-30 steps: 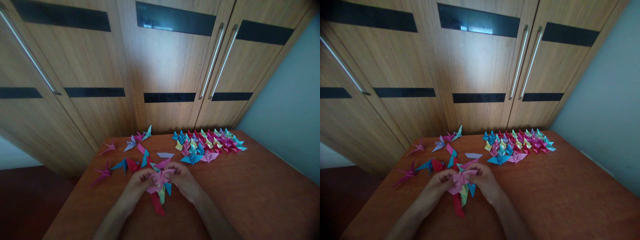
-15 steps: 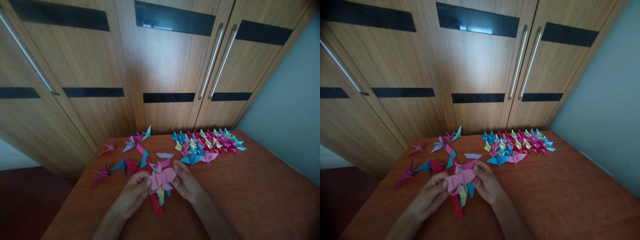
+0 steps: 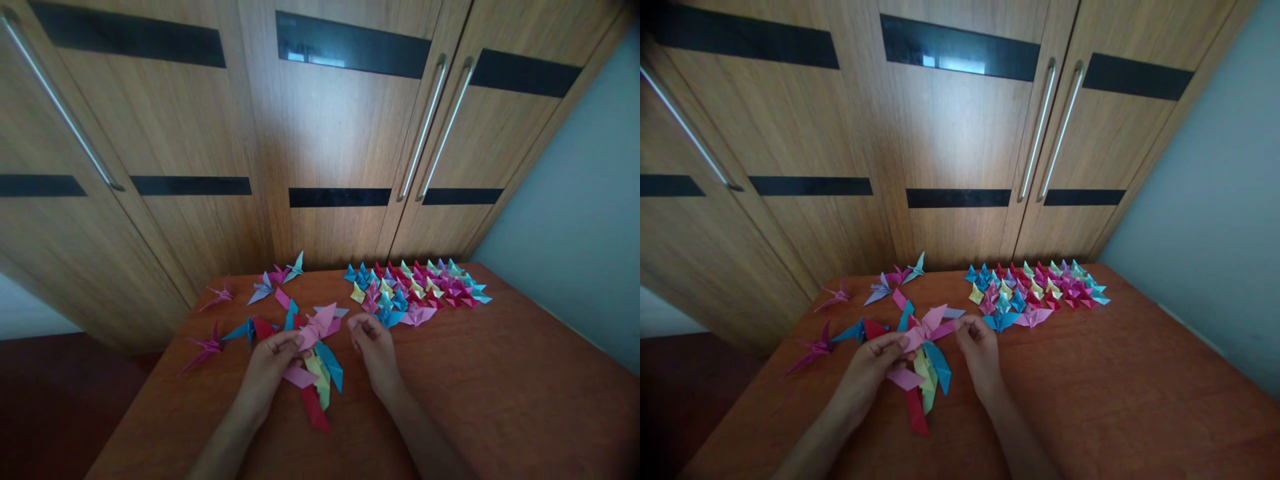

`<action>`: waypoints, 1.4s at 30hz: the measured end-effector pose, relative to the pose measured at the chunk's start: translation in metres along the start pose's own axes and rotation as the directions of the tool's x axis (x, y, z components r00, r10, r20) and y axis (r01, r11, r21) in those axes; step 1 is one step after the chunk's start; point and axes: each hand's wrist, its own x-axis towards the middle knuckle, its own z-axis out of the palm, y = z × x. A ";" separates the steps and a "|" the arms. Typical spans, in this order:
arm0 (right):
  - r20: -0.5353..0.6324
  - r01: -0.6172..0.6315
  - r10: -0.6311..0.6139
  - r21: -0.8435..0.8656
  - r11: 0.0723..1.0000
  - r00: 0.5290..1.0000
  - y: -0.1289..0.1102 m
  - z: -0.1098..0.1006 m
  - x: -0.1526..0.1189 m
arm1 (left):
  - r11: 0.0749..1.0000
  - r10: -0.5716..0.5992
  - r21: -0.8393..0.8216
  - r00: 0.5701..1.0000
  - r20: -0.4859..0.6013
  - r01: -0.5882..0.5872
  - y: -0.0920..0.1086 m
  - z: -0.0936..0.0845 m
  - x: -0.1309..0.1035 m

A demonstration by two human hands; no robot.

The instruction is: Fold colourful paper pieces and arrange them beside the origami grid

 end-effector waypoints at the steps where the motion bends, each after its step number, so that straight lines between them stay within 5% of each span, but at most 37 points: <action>1: 0.042 0.082 -0.078 -0.113 0.990 0.996 -0.003 0.002 -0.003 | 1.000 0.013 0.028 1.000 -0.011 -0.013 -0.001 0.000 0.000; 6: 0.254 0.350 -0.261 -0.428 0.833 0.931 -0.004 0.012 -0.016 | 0.995 0.053 0.081 0.998 0.028 -0.056 -0.003 0.003 -0.001; 17: 0.164 0.368 -0.332 -0.499 0.785 0.929 -0.006 0.003 -0.012 | 0.990 0.044 0.122 0.975 0.216 -0.072 -0.001 0.007 -0.005; 22: 0.160 0.439 -0.439 -0.607 0.662 0.884 -0.013 -0.015 -0.008 | 0.991 0.035 0.121 0.976 0.215 -0.062 -0.007 0.005 -0.003; 29: 0.111 0.385 -0.537 -0.817 0.430 0.836 -0.033 -0.085 -0.018 | 0.985 0.024 0.159 0.970 0.243 -0.064 -0.007 0.004 -0.004; 36: -0.104 0.011 -0.478 -0.972 0.233 0.872 -0.028 -0.198 -0.020 | 0.989 0.004 0.146 0.981 0.195 -0.033 0.002 0.010 -0.009; 42: -0.129 -0.111 -0.280 -0.991 0.078 0.951 -0.005 -0.227 -0.006 | 0.991 0.005 0.131 0.984 0.179 -0.029 0.002 0.012 -0.010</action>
